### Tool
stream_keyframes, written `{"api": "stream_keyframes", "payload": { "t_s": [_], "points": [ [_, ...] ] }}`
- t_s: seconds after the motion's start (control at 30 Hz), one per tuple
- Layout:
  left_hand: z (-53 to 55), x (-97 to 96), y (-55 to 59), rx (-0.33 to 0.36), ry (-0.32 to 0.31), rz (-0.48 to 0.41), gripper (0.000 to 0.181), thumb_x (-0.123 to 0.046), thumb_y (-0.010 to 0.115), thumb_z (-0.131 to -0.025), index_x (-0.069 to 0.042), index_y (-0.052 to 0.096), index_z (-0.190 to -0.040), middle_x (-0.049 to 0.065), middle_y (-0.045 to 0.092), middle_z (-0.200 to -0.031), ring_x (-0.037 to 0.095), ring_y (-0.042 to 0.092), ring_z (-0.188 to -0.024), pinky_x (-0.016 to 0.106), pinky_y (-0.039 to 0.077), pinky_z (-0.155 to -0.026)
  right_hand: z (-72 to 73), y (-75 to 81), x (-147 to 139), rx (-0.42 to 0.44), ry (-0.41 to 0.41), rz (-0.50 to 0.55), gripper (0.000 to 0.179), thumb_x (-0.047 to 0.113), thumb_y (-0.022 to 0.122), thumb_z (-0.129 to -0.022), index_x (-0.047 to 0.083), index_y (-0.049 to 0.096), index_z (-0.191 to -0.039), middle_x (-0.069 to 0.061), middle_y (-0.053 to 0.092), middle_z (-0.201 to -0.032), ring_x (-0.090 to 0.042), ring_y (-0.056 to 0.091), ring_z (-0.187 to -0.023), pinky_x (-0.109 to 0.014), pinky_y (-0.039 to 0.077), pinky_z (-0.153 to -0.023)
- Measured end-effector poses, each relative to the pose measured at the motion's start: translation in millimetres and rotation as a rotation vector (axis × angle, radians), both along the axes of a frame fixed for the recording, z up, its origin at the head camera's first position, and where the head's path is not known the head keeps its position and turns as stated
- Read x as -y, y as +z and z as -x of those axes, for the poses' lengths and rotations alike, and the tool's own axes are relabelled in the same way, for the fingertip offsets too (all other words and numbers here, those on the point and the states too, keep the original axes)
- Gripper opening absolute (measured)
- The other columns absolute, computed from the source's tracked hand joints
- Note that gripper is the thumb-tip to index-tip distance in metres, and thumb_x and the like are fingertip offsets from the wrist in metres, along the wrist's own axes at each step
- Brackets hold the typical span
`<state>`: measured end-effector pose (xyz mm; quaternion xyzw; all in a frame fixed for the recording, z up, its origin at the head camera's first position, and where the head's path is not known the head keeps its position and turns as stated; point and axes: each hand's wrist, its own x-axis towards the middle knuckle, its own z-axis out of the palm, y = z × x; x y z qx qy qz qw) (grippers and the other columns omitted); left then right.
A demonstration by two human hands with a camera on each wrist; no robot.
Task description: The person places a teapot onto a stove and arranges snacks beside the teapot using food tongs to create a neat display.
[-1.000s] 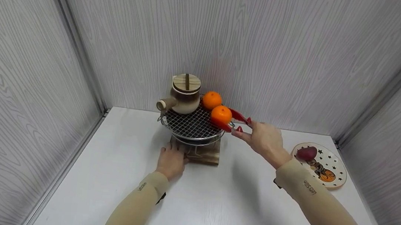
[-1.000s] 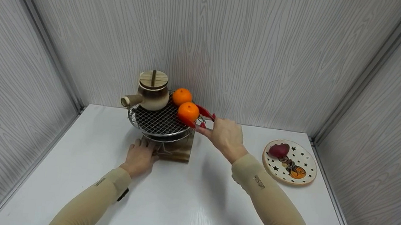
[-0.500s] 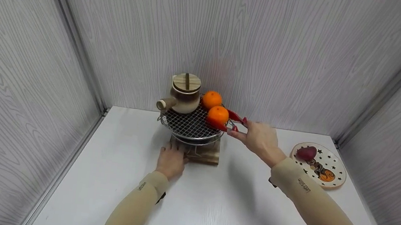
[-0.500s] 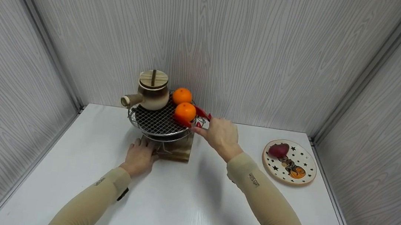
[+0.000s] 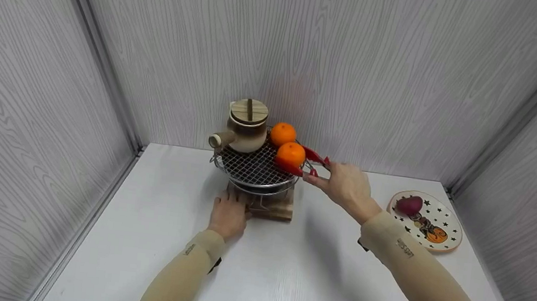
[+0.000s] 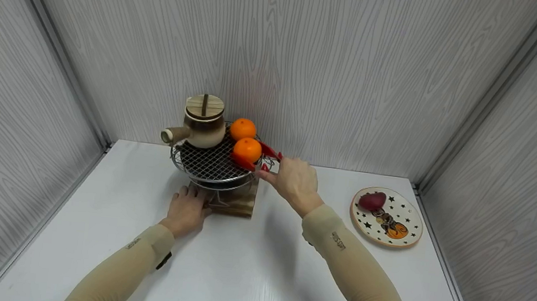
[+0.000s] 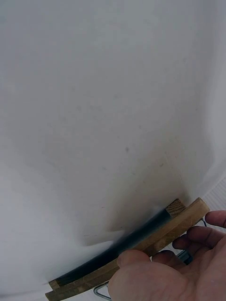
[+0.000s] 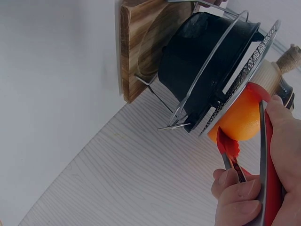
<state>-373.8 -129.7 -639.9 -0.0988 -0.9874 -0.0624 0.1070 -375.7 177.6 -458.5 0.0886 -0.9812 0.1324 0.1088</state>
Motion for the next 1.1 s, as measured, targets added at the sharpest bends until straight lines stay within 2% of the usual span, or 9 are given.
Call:
{"api": "stream_keyframes", "payload": {
  "t_s": [0.07,0.17,0.43,0.63,0.73,0.93,1.1],
  "points": [
    [0.7,-0.3,-0.1,0.010,0.005,0.002,0.074,-0.047,0.072,-0.107,0.001,0.051,-0.160,0.032,0.049,-0.166,0.049,0.058,-0.143,0.066,0.055,-0.109,-0.3,0.0,-0.3,-0.004,-0.002,0.010,0.085,0.085,0.077,-0.087,0.007,0.080,-0.122,-0.014,0.083,-0.090,-0.024,0.059,-0.060,-0.042,0.058,-0.055],
    [0.5,-1.4,1.8,0.026,0.012,0.012,0.075,-0.047,0.072,-0.108,0.000,0.050,-0.162,0.032,0.048,-0.168,0.049,0.057,-0.145,0.063,0.054,-0.113,0.1,-1.0,-1.6,-0.009,-0.005,0.020,0.089,0.085,0.076,-0.088,0.007,0.080,-0.129,-0.018,0.086,-0.105,-0.028,0.067,-0.065,-0.048,0.063,-0.062],
    [0.1,-2.5,2.1,0.035,0.014,0.036,0.074,-0.048,0.070,-0.109,-0.002,0.050,-0.163,0.030,0.046,-0.170,0.046,0.056,-0.146,0.061,0.055,-0.112,-1.7,-0.6,-5.8,0.018,-0.038,0.051,0.095,0.088,0.074,-0.086,0.003,0.077,-0.128,-0.019,0.084,-0.103,-0.027,0.063,-0.067,-0.047,0.061,-0.060],
    [0.1,-1.6,0.3,0.033,0.005,-0.002,0.075,-0.046,0.072,-0.108,-0.001,0.048,-0.163,0.031,0.046,-0.169,0.047,0.054,-0.145,0.062,0.052,-0.115,-4.6,1.6,-11.5,-0.001,-0.057,0.055,0.097,0.091,0.072,-0.085,0.003,0.076,-0.126,-0.019,0.085,-0.112,-0.033,0.072,-0.074,-0.052,0.064,-0.067],
    [-0.3,-1.4,0.6,0.030,0.001,-0.022,0.076,-0.046,0.073,-0.107,-0.002,0.048,-0.164,0.032,0.045,-0.170,0.049,0.053,-0.146,0.063,0.052,-0.114,-5.9,2.1,-16.1,-0.011,-0.061,0.065,0.097,0.090,0.072,-0.086,0.002,0.075,-0.127,-0.020,0.084,-0.112,-0.034,0.073,-0.074,-0.053,0.065,-0.068],
    [0.4,-1.2,-0.2,0.018,0.004,-0.036,0.072,-0.043,0.074,-0.107,-0.002,0.050,-0.161,0.034,0.044,-0.170,0.050,0.053,-0.146,0.063,0.052,-0.112,-5.2,-0.2,-27.9,0.000,-0.084,0.106,0.094,0.087,0.074,-0.087,0.002,0.073,-0.129,-0.022,0.083,-0.116,-0.031,0.069,-0.075,-0.047,0.065,-0.065],
    [0.6,-0.9,-0.4,0.011,0.001,-0.033,0.075,-0.044,0.075,-0.106,-0.001,0.050,-0.162,0.034,0.045,-0.170,0.050,0.055,-0.144,0.063,0.053,-0.112,-5.3,-1.5,-38.2,-0.005,-0.091,0.126,0.092,0.084,0.076,-0.089,0.003,0.071,-0.133,-0.022,0.082,-0.114,-0.029,0.066,-0.073,-0.039,0.059,-0.058]
  ]
}}
